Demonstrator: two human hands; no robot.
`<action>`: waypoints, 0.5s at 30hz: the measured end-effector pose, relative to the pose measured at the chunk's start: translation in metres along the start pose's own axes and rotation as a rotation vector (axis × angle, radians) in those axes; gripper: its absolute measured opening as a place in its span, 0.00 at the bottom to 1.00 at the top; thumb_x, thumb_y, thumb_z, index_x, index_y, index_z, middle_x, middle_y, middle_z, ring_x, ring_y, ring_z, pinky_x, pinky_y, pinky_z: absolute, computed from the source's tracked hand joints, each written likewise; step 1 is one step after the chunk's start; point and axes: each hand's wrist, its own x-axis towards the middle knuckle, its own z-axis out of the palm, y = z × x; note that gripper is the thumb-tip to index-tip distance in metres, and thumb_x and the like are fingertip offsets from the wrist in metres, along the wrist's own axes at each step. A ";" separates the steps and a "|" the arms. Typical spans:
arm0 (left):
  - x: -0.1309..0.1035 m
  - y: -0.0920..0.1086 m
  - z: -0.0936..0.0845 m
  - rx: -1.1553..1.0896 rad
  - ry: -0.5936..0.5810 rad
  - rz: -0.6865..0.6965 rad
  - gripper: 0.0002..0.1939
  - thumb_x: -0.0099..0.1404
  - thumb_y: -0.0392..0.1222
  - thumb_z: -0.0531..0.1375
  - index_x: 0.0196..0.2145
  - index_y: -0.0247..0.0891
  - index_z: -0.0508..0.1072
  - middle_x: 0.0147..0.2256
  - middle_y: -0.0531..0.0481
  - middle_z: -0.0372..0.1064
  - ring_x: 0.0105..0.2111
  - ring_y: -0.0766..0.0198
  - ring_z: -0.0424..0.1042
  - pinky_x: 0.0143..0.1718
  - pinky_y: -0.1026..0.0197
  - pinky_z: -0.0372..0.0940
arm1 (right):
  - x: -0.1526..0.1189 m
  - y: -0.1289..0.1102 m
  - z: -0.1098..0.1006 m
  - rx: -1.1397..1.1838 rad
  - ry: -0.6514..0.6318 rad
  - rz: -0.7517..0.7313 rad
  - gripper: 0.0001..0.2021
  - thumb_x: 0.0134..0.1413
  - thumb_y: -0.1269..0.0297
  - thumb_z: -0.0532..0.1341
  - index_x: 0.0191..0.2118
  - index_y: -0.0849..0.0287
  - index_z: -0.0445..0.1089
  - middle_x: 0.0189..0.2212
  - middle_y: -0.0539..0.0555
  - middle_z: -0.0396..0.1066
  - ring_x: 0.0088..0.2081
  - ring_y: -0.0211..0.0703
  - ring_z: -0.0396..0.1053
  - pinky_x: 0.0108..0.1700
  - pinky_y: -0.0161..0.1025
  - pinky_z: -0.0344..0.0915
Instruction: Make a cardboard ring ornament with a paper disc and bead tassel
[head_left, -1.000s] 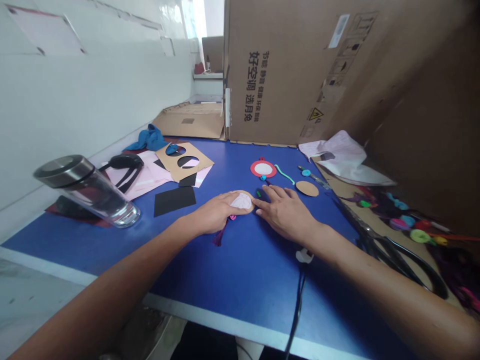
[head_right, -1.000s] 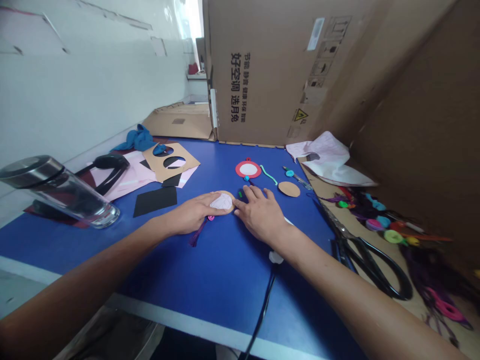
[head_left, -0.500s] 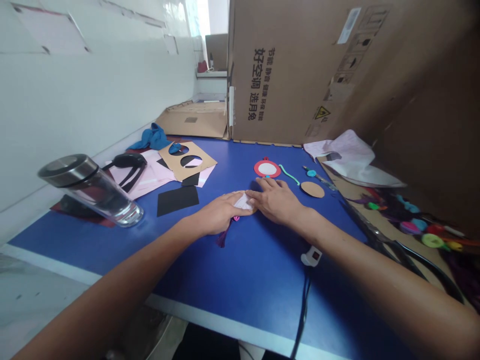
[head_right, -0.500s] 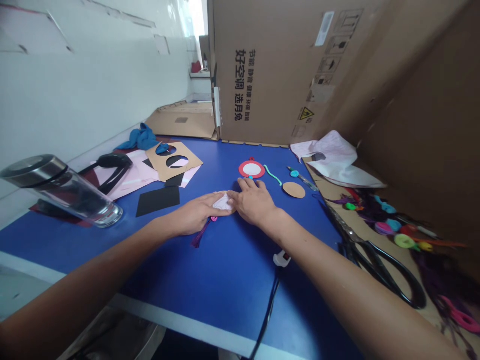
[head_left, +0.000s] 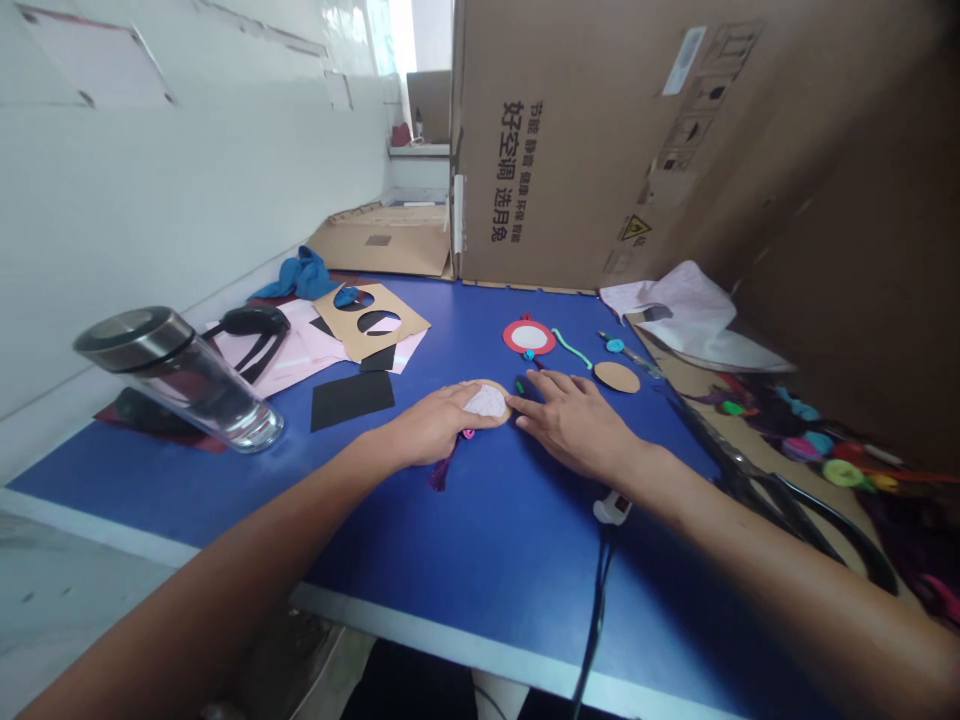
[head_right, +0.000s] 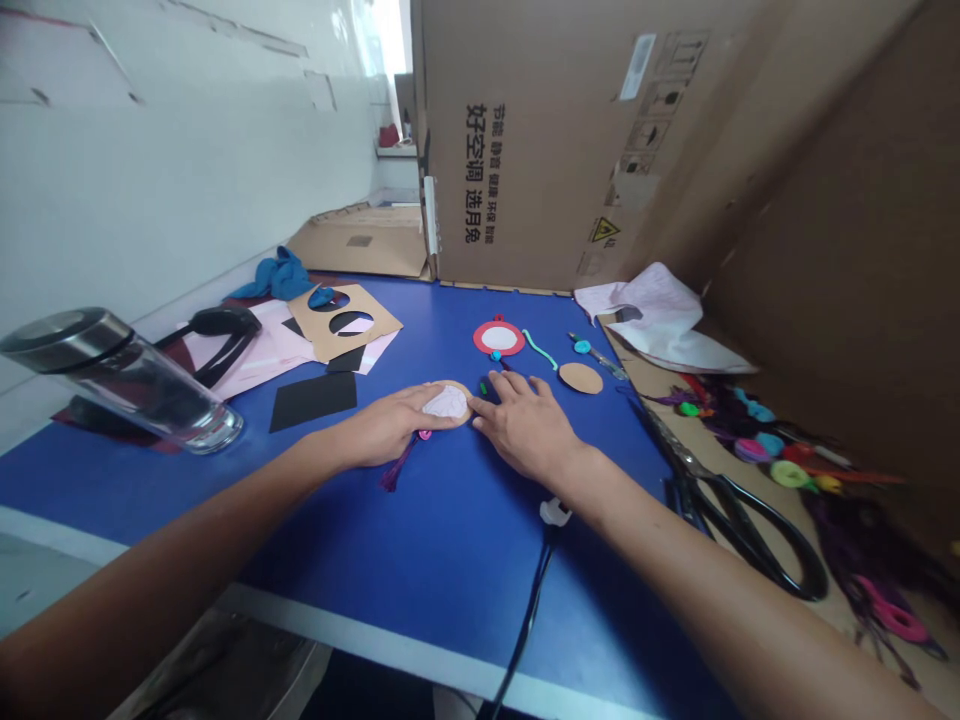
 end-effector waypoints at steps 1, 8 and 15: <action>0.000 0.001 -0.001 0.007 0.000 0.003 0.37 0.67 0.19 0.59 0.66 0.48 0.80 0.76 0.45 0.63 0.76 0.51 0.61 0.76 0.46 0.60 | -0.003 -0.002 0.000 0.002 0.004 0.001 0.23 0.81 0.59 0.56 0.73 0.48 0.72 0.76 0.68 0.63 0.74 0.67 0.63 0.70 0.66 0.63; 0.002 0.004 -0.005 0.014 0.009 0.020 0.30 0.70 0.23 0.60 0.63 0.47 0.82 0.73 0.45 0.67 0.74 0.51 0.65 0.75 0.47 0.62 | -0.015 -0.014 -0.002 0.042 0.020 -0.023 0.21 0.80 0.59 0.57 0.71 0.50 0.75 0.76 0.70 0.63 0.75 0.67 0.63 0.70 0.66 0.62; 0.001 0.001 -0.002 0.006 0.009 0.021 0.33 0.69 0.22 0.61 0.65 0.48 0.81 0.75 0.45 0.65 0.75 0.49 0.63 0.76 0.46 0.60 | -0.013 -0.010 0.001 0.011 0.033 -0.009 0.21 0.80 0.59 0.57 0.71 0.49 0.74 0.76 0.69 0.63 0.74 0.67 0.63 0.70 0.67 0.61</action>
